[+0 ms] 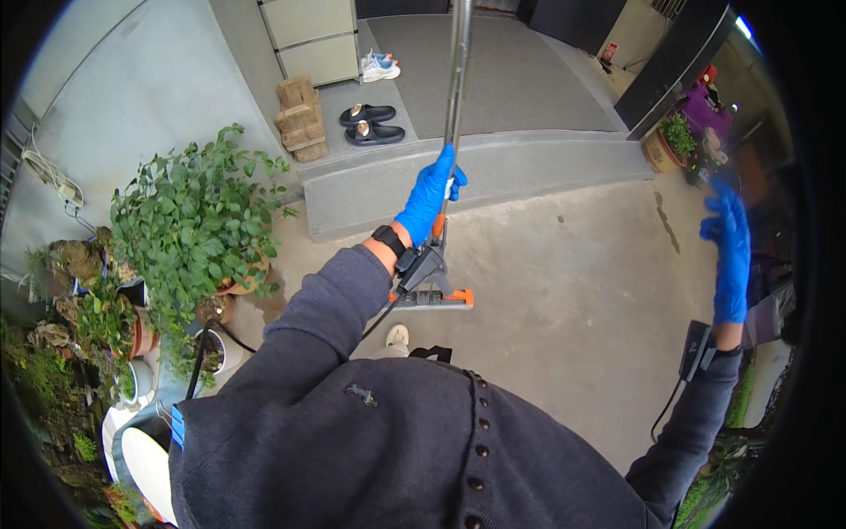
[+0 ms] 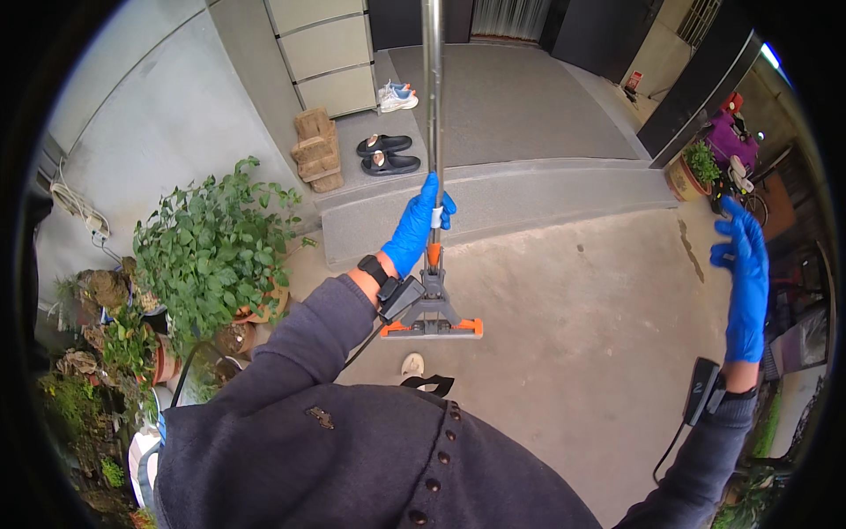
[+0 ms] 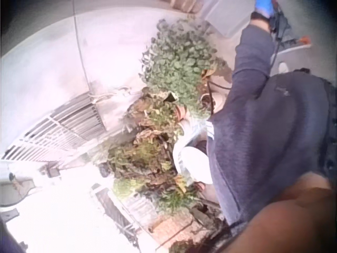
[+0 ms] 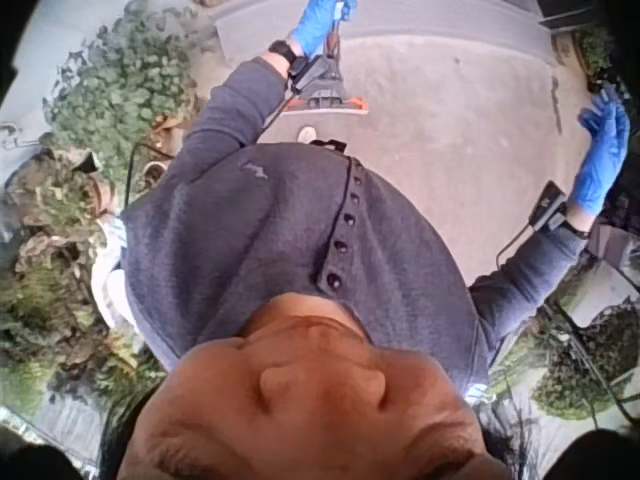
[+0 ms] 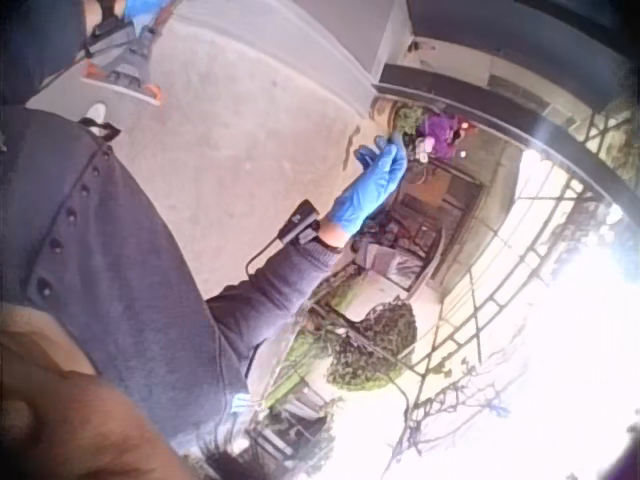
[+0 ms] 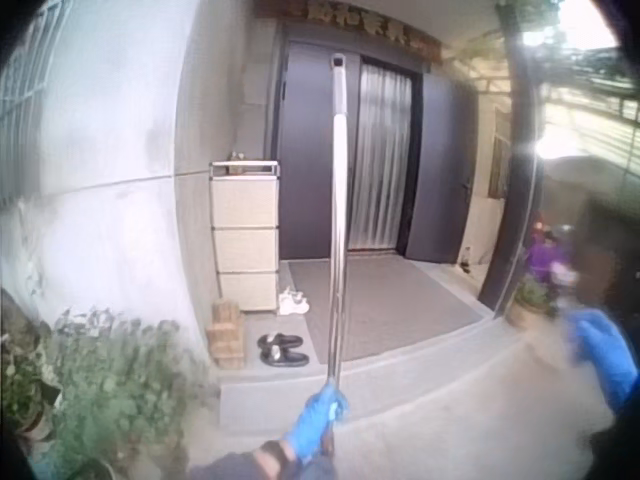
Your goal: The person assembles a mop by connecting the handle to the mop head, then removes blue gloves and places them on a nearby shelf. The person is wearing white shoes and a dark cardigan.
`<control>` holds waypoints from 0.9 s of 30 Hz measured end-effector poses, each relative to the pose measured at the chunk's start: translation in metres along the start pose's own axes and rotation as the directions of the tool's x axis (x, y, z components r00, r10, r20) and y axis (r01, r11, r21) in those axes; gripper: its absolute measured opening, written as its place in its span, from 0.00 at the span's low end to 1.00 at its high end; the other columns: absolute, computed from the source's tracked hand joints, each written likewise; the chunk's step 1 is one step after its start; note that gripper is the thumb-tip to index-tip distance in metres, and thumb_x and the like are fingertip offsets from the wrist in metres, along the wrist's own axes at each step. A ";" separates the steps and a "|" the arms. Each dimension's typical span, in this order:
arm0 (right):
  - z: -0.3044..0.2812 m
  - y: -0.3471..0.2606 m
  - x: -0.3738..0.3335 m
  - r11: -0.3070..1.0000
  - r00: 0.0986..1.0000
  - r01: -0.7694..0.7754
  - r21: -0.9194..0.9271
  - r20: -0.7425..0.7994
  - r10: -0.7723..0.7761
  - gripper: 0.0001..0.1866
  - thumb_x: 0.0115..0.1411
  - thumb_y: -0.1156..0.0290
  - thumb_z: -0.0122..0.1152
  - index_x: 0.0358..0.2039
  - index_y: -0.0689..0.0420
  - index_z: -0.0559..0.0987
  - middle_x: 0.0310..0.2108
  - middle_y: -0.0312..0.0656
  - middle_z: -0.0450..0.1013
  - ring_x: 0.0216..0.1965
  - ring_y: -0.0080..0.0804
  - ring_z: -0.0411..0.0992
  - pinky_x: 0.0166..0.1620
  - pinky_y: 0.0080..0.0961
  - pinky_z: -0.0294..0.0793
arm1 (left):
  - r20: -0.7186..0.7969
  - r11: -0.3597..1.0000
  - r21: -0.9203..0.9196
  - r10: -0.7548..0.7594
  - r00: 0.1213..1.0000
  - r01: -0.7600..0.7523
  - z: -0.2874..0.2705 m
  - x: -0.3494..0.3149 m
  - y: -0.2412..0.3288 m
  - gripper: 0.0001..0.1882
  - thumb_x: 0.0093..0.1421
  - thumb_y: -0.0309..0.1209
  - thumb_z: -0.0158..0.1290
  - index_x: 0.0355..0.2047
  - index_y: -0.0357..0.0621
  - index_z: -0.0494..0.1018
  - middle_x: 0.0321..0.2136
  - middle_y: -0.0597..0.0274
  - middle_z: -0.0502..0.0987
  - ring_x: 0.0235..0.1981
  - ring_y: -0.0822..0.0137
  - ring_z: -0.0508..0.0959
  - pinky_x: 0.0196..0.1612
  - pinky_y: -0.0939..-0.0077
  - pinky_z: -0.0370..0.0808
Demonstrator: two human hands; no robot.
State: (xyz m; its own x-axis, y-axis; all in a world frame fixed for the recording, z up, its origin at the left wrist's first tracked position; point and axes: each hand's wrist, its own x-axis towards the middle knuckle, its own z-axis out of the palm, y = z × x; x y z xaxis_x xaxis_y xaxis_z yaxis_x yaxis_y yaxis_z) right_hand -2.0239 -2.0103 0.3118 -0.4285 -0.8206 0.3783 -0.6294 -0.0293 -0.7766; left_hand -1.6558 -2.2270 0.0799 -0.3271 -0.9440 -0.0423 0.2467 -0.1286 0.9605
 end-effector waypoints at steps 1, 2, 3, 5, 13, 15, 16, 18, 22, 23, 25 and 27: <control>0.010 0.020 0.002 0.993 0.995 -0.093 0.072 0.041 0.091 0.21 0.68 0.56 0.48 0.57 0.51 0.74 0.39 0.33 0.73 0.30 0.18 0.67 0.37 0.16 0.69 | -0.028 1.000 0.005 -0.001 1.000 0.001 -0.013 0.024 0.001 0.34 0.61 0.66 0.42 0.22 0.46 0.74 0.19 0.66 0.69 0.23 0.73 0.69 0.32 0.78 0.67; 0.018 0.039 0.002 0.981 0.987 -0.157 0.112 0.046 0.153 0.20 0.68 0.58 0.48 0.55 0.52 0.75 0.38 0.34 0.72 0.30 0.18 0.67 0.37 0.15 0.69 | -0.050 1.000 0.009 0.011 0.999 -0.011 -0.027 0.045 0.001 0.34 0.61 0.66 0.42 0.23 0.46 0.74 0.20 0.66 0.70 0.24 0.73 0.70 0.33 0.78 0.68; 0.026 0.061 0.002 0.964 0.976 -0.216 0.154 0.035 0.213 0.19 0.68 0.60 0.48 0.55 0.54 0.75 0.38 0.34 0.72 0.30 0.18 0.67 0.36 0.15 0.69 | -0.061 0.999 0.019 0.035 0.998 -0.034 -0.042 0.068 0.001 0.34 0.60 0.67 0.42 0.24 0.47 0.74 0.20 0.66 0.70 0.25 0.73 0.71 0.34 0.78 0.69; 0.041 0.107 0.002 0.913 0.932 -0.361 0.190 0.028 0.362 0.19 0.68 0.59 0.49 0.53 0.55 0.76 0.37 0.35 0.73 0.30 0.19 0.68 0.35 0.16 0.70 | -0.149 0.997 -0.033 0.058 0.987 -0.063 -0.068 0.117 0.000 0.32 0.60 0.65 0.44 0.27 0.47 0.74 0.20 0.66 0.72 0.24 0.73 0.72 0.31 0.79 0.70; 0.100 0.290 0.030 0.636 0.670 -0.710 0.303 0.011 0.742 0.16 0.68 0.61 0.48 0.49 0.50 0.79 0.32 0.36 0.74 0.24 0.21 0.69 0.29 0.19 0.73 | -0.251 0.992 -0.061 0.092 0.964 -0.111 -0.166 0.282 -0.008 0.28 0.63 0.61 0.45 0.32 0.48 0.75 0.26 0.67 0.74 0.28 0.74 0.74 0.34 0.79 0.72; 0.126 0.326 0.055 0.572 0.610 -0.763 0.300 0.044 0.791 0.16 0.67 0.60 0.48 0.48 0.50 0.79 0.32 0.37 0.74 0.24 0.22 0.69 0.29 0.19 0.73 | -0.296 0.993 -0.043 0.091 0.951 -0.108 -0.182 0.316 -0.007 0.28 0.63 0.61 0.44 0.33 0.48 0.77 0.27 0.68 0.75 0.30 0.73 0.73 0.36 0.77 0.71; 0.137 0.336 0.065 0.534 0.561 -0.800 0.272 0.025 0.827 0.16 0.67 0.60 0.48 0.48 0.49 0.79 0.33 0.37 0.74 0.24 0.22 0.69 0.29 0.20 0.73 | -0.321 0.997 -0.043 0.052 0.946 -0.069 -0.191 0.333 -0.008 0.28 0.64 0.60 0.44 0.35 0.46 0.76 0.28 0.66 0.76 0.31 0.72 0.73 0.38 0.77 0.71; 0.165 0.354 0.087 0.478 0.504 -0.847 0.231 0.068 0.861 0.15 0.65 0.59 0.49 0.46 0.50 0.80 0.34 0.39 0.75 0.25 0.24 0.71 0.28 0.21 0.74 | -0.354 0.997 -0.045 0.039 0.934 -0.059 -0.209 0.362 -0.013 0.29 0.65 0.58 0.42 0.38 0.43 0.76 0.29 0.63 0.77 0.32 0.70 0.74 0.40 0.78 0.71; 0.209 0.358 0.141 0.494 0.489 -0.869 0.030 0.205 0.848 0.13 0.63 0.61 0.52 0.42 0.51 0.81 0.28 0.38 0.75 0.20 0.25 0.71 0.25 0.21 0.73 | -0.473 0.993 -0.108 -0.013 0.881 -0.043 -0.250 0.422 -0.033 0.24 0.66 0.53 0.44 0.45 0.46 0.74 0.33 0.60 0.79 0.34 0.68 0.75 0.44 0.76 0.72; 0.219 0.355 0.154 0.468 0.459 -0.884 0.013 0.221 0.861 0.13 0.62 0.62 0.53 0.41 0.51 0.81 0.25 0.37 0.74 0.19 0.24 0.71 0.24 0.21 0.73 | -0.455 0.989 -0.128 0.003 0.891 -0.069 -0.261 0.435 -0.039 0.24 0.67 0.53 0.43 0.48 0.47 0.72 0.35 0.59 0.78 0.36 0.67 0.75 0.44 0.73 0.72; 0.236 0.351 0.176 0.496 0.472 -0.867 -0.050 0.238 0.849 0.13 0.62 0.62 0.53 0.41 0.52 0.81 0.25 0.37 0.74 0.19 0.24 0.71 0.24 0.21 0.73 | -0.470 0.987 -0.132 0.018 0.883 -0.090 -0.282 0.463 -0.051 0.27 0.65 0.57 0.44 0.44 0.46 0.76 0.36 0.63 0.79 0.38 0.70 0.74 0.48 0.76 0.69; 0.250 0.345 0.188 0.507 0.473 -0.854 -0.112 0.237 0.849 0.13 0.62 0.62 0.53 0.41 0.53 0.81 0.25 0.38 0.74 0.20 0.25 0.71 0.24 0.21 0.73 | -0.499 0.990 -0.130 -0.020 0.866 -0.052 -0.306 0.488 -0.060 0.30 0.64 0.59 0.44 0.44 0.44 0.78 0.37 0.64 0.79 0.39 0.71 0.73 0.50 0.77 0.67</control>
State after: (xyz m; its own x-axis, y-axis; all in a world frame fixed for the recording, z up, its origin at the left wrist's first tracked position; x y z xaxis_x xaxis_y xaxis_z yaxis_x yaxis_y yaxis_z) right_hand -2.1594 -2.3177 -0.0113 -0.5834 -0.5481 -0.5993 -0.0255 0.7500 -0.6610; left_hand -1.5514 -2.7727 -0.0825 0.1674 -0.9668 -0.1930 0.3797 -0.1175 0.9176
